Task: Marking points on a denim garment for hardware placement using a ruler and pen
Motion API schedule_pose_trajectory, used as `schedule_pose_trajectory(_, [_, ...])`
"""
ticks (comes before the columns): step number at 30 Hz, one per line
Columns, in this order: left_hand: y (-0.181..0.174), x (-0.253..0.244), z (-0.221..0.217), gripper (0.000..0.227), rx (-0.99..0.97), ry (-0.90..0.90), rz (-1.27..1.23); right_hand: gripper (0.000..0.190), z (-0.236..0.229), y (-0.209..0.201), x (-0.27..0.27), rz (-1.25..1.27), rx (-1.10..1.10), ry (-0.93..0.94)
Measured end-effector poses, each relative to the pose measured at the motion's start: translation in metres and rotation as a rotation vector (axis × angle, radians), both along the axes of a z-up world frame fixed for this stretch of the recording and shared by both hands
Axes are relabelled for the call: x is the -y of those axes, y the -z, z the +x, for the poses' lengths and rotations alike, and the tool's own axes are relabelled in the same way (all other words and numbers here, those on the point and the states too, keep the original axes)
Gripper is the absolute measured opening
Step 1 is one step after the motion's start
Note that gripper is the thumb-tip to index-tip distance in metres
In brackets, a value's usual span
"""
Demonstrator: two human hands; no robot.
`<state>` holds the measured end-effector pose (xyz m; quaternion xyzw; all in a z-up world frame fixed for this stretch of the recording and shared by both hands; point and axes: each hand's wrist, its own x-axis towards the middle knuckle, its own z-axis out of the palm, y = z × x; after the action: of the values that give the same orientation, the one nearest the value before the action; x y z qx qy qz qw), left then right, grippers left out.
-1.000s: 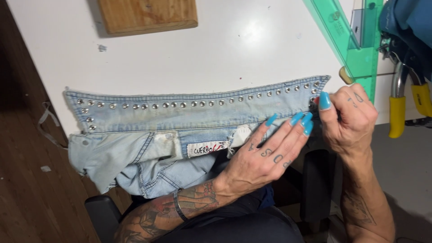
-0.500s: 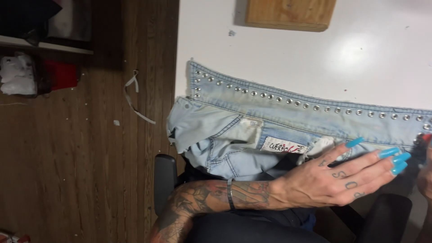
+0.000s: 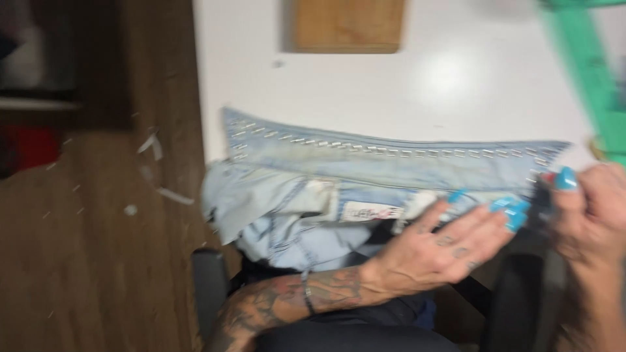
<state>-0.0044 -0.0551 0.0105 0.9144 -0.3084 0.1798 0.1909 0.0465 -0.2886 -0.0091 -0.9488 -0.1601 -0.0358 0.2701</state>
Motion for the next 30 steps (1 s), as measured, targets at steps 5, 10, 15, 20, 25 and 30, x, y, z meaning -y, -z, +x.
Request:
schedule_pose_trajectory(5, [-0.003,0.005,0.007,0.029,0.001,0.063,-0.094,0.029,0.015,-0.033,-0.026,0.006,0.104,-0.051])
schedule_pose_trajectory(10, [-0.007,0.005,0.013,0.028,-0.005,0.066,-0.055,0.03,0.02,-0.036,-0.034,0.018,0.14,-0.097])
schedule_pose_trajectory(15, [-0.003,0.009,0.016,0.029,-0.033,0.05,-0.022,0.029,0.022,-0.033,-0.039,-0.03,0.16,-0.121])
schedule_pose_trajectory(20, [0.009,0.012,0.015,0.034,-0.065,0.025,0.03,0.027,0.026,-0.03,-0.041,-0.129,0.138,-0.13])
schedule_pose_trajectory(25, [0.01,0.011,0.016,0.033,-0.059,0.011,0.005,0.028,0.027,-0.028,-0.042,-0.169,0.114,-0.147])
schedule_pose_trajectory(30, [0.009,0.01,0.017,0.033,-0.045,0.008,0.044,0.032,0.024,-0.026,-0.041,-0.269,0.184,-0.166])
